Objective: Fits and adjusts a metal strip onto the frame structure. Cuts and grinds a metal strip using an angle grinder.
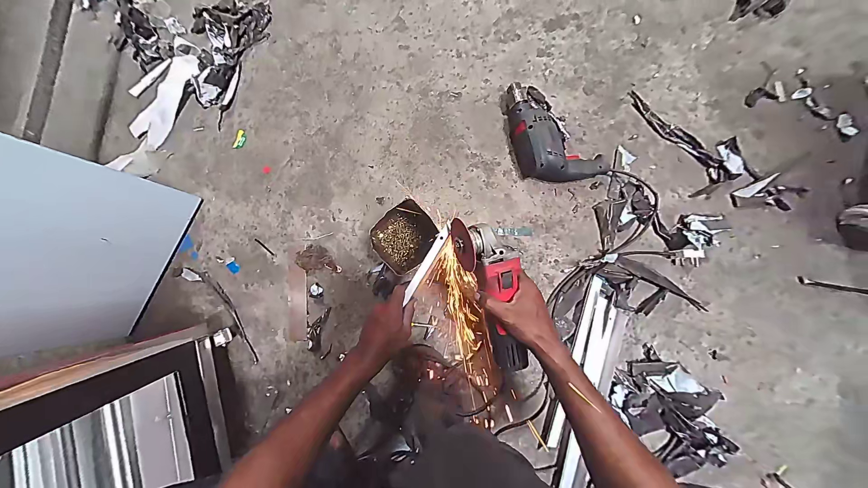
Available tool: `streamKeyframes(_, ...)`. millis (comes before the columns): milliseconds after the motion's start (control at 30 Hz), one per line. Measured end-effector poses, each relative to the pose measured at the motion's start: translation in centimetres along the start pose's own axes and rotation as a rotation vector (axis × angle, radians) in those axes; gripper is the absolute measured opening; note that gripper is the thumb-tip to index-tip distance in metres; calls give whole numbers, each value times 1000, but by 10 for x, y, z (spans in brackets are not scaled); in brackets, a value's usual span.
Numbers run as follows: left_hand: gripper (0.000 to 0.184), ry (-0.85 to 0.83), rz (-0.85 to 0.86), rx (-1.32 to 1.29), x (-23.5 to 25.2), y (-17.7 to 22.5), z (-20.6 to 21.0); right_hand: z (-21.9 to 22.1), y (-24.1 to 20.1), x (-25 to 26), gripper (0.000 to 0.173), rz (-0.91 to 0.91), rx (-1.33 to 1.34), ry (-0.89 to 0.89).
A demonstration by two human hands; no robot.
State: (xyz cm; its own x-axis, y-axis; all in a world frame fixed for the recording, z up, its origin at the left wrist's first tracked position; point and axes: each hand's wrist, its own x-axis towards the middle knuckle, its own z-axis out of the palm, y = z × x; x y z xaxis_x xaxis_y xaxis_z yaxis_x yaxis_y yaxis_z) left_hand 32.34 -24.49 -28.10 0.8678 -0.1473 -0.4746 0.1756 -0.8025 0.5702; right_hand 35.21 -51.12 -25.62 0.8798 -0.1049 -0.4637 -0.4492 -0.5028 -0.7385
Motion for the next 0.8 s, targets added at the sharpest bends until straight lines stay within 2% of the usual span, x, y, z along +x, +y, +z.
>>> streamKeyframes(267, 45, 28, -2, -2, 0, 1, 1, 1, -8, 1, 75, 59, -28, 7)
streamKeyframes(633, 46, -37, -50, 10, 0, 6, -5, 0, -11, 8, 74, 33, -72, 22)
streamKeyframes(733, 45, 13, -5, 16, 0, 1, 0, 2, -11, 9, 73, 24, -81, 33)
streamKeyframes(800, 47, -11, -16, 20, 1, 1, -1, 1, -15, 9, 75, 40, -90, 30)
